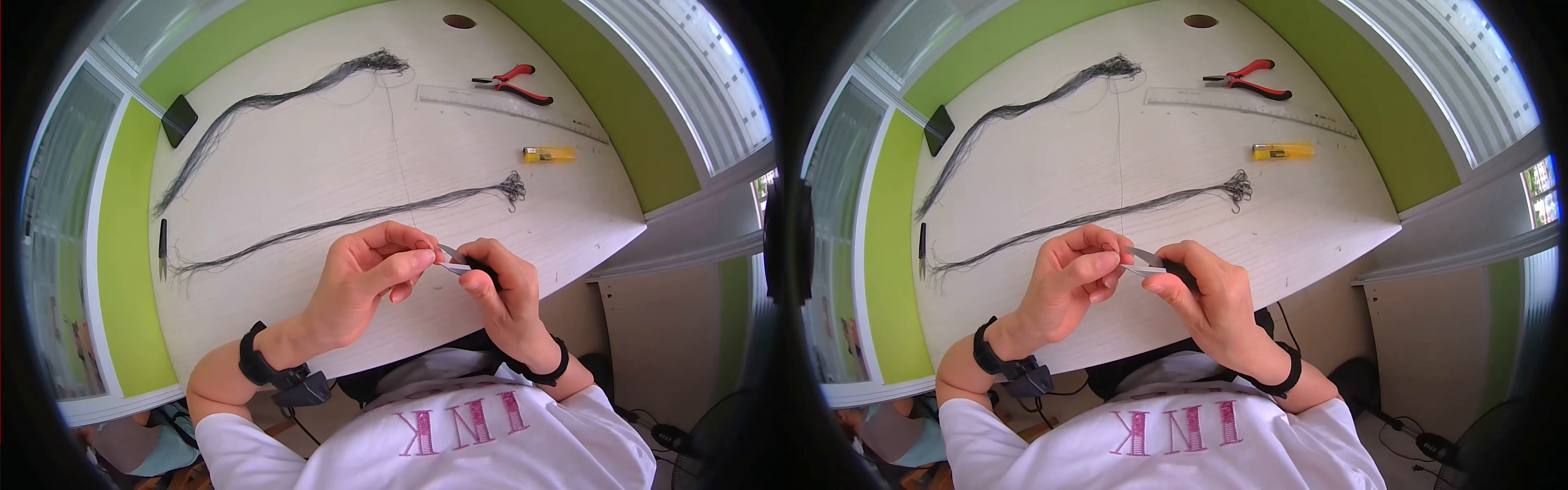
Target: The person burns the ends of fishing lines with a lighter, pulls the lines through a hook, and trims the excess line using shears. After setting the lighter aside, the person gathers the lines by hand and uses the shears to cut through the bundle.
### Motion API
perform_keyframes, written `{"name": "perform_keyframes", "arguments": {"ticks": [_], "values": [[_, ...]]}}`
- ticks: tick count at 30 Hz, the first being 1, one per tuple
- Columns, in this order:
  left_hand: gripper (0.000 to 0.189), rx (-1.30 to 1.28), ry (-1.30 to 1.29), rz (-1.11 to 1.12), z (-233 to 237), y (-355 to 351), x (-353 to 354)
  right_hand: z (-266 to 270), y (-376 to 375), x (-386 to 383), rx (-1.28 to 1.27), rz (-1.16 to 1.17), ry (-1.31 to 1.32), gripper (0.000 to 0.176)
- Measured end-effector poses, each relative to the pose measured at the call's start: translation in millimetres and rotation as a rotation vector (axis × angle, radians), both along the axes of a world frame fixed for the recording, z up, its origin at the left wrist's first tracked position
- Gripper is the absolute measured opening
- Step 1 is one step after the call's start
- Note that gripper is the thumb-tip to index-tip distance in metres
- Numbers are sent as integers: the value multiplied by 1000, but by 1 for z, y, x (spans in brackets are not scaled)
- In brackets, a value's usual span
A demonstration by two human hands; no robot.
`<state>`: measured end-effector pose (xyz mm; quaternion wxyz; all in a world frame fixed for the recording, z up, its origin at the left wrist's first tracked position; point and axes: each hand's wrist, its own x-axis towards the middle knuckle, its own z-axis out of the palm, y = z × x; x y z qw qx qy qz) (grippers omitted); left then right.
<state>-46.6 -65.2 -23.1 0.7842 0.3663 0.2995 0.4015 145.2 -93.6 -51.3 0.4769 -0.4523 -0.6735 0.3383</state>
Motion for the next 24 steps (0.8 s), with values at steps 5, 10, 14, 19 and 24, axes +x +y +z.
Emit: {"name": "perform_keyframes", "arguments": {"ticks": [5,10,14,19,24], "values": [[9,1,114,26,1,-1,1,1,0,-8,15,-13,21,30],[7,-1,105,47,1,-1,1,3,0,-11,-31,-21,15,28],[6,-5,110,55,1,-1,1,3,-1,-11,-77,-7,27,28],[7,4,66,45,-5,0,-1,5,-3,-13,-113,5,67,28],[11,20,8,38,-5,-1,0,2,-4,-12,-156,34,106,26]]}}
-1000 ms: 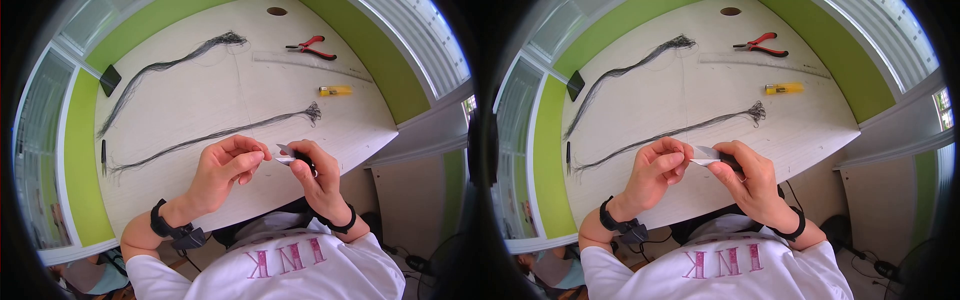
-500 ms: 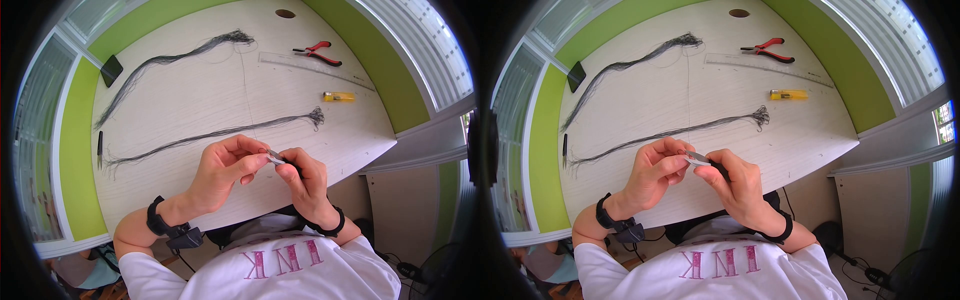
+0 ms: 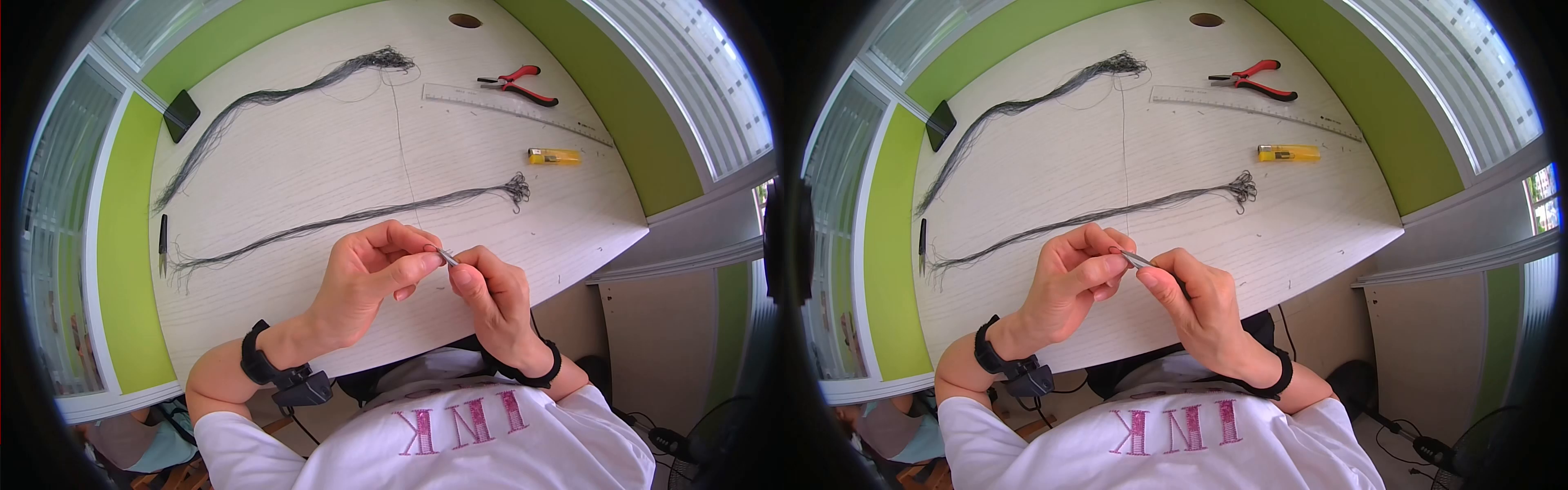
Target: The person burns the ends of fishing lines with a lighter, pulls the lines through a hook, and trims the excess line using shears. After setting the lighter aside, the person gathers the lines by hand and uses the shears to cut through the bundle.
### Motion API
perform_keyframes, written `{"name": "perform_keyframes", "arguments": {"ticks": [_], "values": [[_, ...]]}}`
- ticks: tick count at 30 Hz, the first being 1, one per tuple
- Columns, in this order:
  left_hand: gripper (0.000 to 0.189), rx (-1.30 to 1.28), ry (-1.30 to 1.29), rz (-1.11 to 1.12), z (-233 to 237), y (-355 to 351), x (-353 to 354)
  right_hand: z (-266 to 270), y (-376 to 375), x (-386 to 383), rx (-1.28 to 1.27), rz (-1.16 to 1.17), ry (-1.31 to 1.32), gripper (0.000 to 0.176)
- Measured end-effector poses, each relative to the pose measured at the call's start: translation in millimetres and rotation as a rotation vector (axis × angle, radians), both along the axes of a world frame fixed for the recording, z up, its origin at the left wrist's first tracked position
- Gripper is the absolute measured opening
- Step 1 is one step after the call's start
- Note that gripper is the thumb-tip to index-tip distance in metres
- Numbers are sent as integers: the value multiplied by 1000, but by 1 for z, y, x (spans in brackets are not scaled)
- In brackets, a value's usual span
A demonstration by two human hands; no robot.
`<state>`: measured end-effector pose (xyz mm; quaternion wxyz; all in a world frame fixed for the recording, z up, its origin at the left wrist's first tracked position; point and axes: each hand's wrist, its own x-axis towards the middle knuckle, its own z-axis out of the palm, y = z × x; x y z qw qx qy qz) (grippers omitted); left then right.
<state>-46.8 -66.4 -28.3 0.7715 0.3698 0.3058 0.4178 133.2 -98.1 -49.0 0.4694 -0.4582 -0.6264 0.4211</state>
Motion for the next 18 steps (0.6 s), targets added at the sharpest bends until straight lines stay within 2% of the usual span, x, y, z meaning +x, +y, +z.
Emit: {"name": "perform_keyframes", "arguments": {"ticks": [3,5,8,11,18], "values": [[5,-31,109,17,5,0,2,0,-1,1,-76,28,55,27],[9,-10,127,2,3,1,1,-1,-2,2,-267,88,247,30],[18,17,129,10,2,1,2,4,-2,2,-368,118,343,33],[28,163,155,0,0,1,3,5,-2,3,-423,144,391,34],[30,261,243,-20,3,5,1,10,-3,4,-463,174,379,36]]}}
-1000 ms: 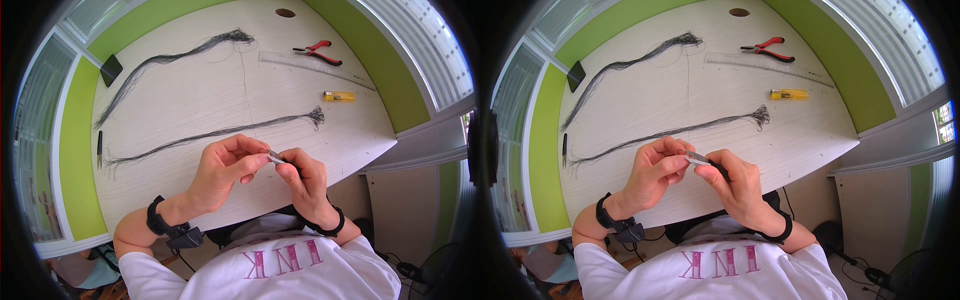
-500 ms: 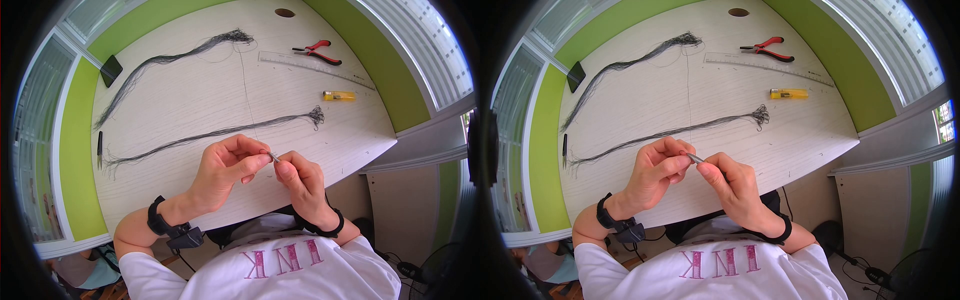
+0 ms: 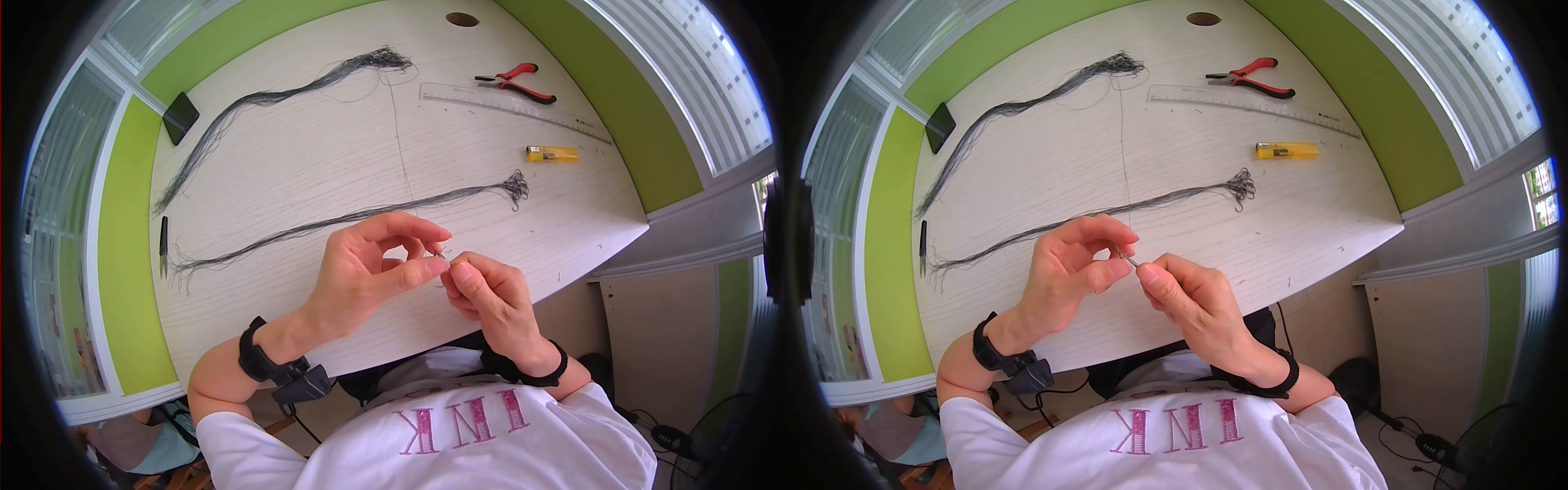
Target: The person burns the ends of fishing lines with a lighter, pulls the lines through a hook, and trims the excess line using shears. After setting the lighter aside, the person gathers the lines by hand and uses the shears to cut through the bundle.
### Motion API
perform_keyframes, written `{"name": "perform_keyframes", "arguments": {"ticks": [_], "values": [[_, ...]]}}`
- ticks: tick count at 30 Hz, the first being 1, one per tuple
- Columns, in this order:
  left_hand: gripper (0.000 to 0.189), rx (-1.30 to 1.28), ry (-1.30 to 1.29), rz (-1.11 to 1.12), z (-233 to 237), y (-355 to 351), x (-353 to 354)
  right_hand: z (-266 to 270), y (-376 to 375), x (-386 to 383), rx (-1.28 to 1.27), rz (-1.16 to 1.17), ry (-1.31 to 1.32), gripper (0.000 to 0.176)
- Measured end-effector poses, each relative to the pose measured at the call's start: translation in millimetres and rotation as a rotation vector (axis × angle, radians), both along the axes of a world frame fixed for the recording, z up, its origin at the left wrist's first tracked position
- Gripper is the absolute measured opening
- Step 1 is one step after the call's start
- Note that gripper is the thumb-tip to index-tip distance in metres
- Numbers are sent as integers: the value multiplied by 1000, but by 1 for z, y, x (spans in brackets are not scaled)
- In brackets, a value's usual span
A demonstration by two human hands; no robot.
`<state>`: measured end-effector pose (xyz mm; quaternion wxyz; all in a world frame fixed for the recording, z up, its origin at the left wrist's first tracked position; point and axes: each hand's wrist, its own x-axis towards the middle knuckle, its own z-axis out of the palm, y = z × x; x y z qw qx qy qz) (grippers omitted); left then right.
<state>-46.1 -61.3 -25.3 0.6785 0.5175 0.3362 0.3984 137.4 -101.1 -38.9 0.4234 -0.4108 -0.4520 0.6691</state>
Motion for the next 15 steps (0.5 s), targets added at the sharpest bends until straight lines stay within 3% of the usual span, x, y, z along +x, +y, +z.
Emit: {"name": "perform_keyframes", "arguments": {"ticks": [9,15], "values": [[22,26,-103,-87,-2,8,-5,8,1,2,-175,112,153,39],[23,231,56,-143,-1,15,-10,9,0,3,-177,131,145,41]]}}
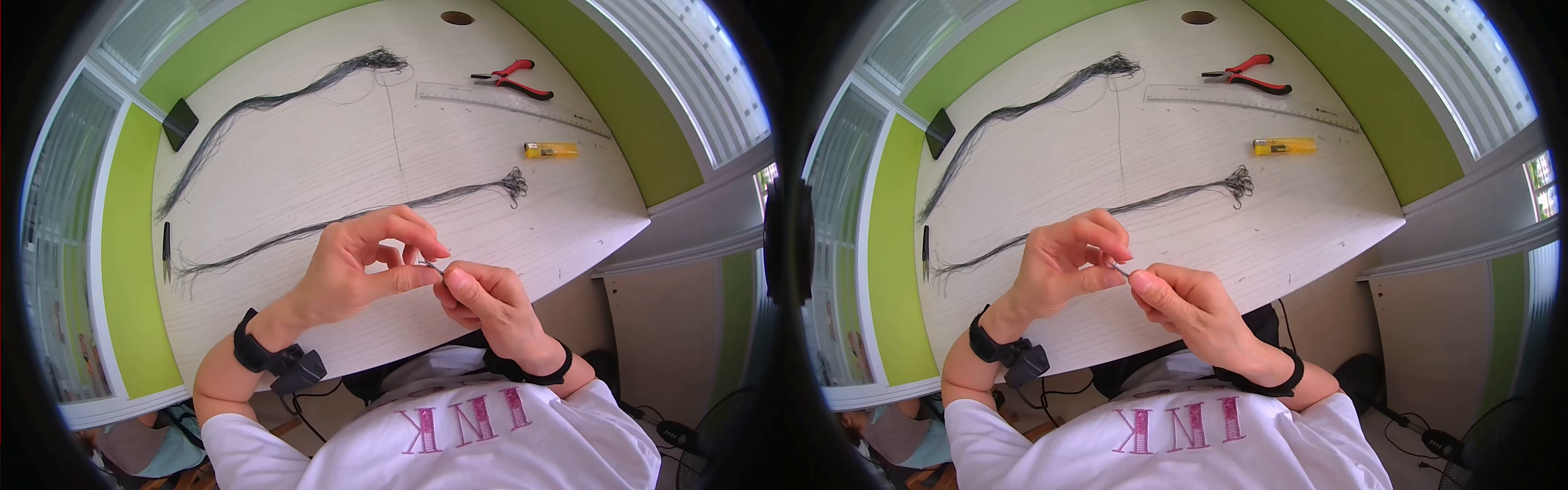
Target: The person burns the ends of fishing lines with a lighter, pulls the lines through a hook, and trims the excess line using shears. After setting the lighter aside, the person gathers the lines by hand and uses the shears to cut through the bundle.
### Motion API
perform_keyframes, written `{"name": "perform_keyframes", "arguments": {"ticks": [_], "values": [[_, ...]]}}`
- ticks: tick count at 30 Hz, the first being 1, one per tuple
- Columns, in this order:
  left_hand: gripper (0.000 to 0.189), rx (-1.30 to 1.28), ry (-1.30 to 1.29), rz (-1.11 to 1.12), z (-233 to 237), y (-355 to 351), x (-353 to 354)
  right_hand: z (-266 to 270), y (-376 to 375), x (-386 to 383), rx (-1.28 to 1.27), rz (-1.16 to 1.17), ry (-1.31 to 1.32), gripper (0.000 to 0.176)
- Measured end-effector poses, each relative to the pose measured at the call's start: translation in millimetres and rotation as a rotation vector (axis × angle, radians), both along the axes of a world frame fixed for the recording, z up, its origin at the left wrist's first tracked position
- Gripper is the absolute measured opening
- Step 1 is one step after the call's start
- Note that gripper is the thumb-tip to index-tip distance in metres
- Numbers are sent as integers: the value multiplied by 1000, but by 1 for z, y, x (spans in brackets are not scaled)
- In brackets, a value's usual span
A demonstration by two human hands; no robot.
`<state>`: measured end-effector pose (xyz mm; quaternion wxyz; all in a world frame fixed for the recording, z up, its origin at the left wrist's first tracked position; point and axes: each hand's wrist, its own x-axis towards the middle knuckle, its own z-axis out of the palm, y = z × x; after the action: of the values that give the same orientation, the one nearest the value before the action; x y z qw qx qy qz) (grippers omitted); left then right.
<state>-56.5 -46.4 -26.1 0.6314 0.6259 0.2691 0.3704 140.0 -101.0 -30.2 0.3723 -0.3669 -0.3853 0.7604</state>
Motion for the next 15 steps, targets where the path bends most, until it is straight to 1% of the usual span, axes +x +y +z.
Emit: {"name": "perform_keyframes", "arguments": {"ticks": [2,6,9,15], "values": [[18,44,8,-33,1,2,-2,-1,0,1,-3,20,-25,42],[17,67,35,-25,0,4,-5,1,-1,0,-4,13,-29,42],[17,51,39,-24,1,4,-4,1,0,1,-5,19,-18,42],[17,-61,-3,-25,3,3,-3,2,0,1,-42,24,2,43]]}}
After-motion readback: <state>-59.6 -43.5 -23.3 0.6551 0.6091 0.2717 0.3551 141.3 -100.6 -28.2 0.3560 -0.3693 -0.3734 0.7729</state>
